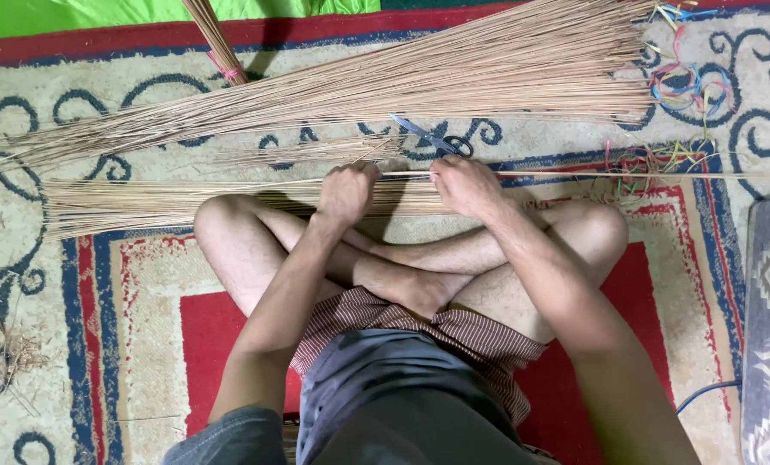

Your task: Sorting, aligning, and trimming thin bamboo sticks to a uniform length using scissors while sitting on the floor.

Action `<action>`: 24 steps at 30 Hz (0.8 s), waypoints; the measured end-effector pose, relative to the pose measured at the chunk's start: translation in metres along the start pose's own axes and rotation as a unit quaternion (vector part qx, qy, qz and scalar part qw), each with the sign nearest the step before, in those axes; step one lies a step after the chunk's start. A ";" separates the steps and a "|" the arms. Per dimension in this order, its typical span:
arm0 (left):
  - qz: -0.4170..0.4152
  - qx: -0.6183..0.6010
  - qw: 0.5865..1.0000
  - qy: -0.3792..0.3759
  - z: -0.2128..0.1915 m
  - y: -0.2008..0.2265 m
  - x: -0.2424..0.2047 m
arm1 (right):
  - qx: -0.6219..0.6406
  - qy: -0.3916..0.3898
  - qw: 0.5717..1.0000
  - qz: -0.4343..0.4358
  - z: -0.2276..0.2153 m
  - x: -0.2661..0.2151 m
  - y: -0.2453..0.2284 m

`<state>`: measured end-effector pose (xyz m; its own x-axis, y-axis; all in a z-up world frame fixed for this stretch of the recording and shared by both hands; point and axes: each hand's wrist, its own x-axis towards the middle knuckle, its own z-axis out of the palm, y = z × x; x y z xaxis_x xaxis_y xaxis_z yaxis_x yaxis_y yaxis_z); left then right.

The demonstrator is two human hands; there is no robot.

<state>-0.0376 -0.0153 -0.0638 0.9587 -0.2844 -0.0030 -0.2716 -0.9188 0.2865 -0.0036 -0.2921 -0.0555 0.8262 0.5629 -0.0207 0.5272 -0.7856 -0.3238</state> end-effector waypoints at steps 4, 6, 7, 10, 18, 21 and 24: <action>-0.012 -0.015 1.000 -0.007 -0.025 0.035 -0.002 | -0.007 0.014 1.000 -0.027 -0.002 0.008 -0.029; 0.014 -0.027 0.999 0.015 -0.031 0.039 -0.007 | 0.018 0.002 0.999 -0.028 0.007 0.012 -0.022; 0.012 -0.029 0.999 0.016 -0.025 0.031 -0.005 | 0.017 0.000 0.999 -0.029 -0.001 0.009 -0.024; 0.047 -0.049 0.996 0.053 -0.001 0.005 -0.001 | 0.033 -0.018 0.999 -0.012 -0.018 -0.002 -0.018; 0.059 0.013 0.975 0.212 0.004 0.000 -0.005 | 0.084 -0.058 0.993 0.060 -0.064 -0.015 -0.034; 0.044 -0.047 0.962 0.265 0.004 0.027 -0.018 | 0.114 -0.066 0.990 0.058 -0.063 0.001 -0.035; 0.067 -0.276 0.929 0.239 0.047 0.029 -0.016 | 0.148 -0.069 0.984 0.068 -0.062 0.013 -0.032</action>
<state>-0.0645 -0.0504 -0.1007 0.8827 -0.1110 0.4567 -0.4338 -0.5662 0.7008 0.0028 -0.2753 0.0132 0.8396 0.5036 -0.2039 0.3162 -0.7581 -0.5703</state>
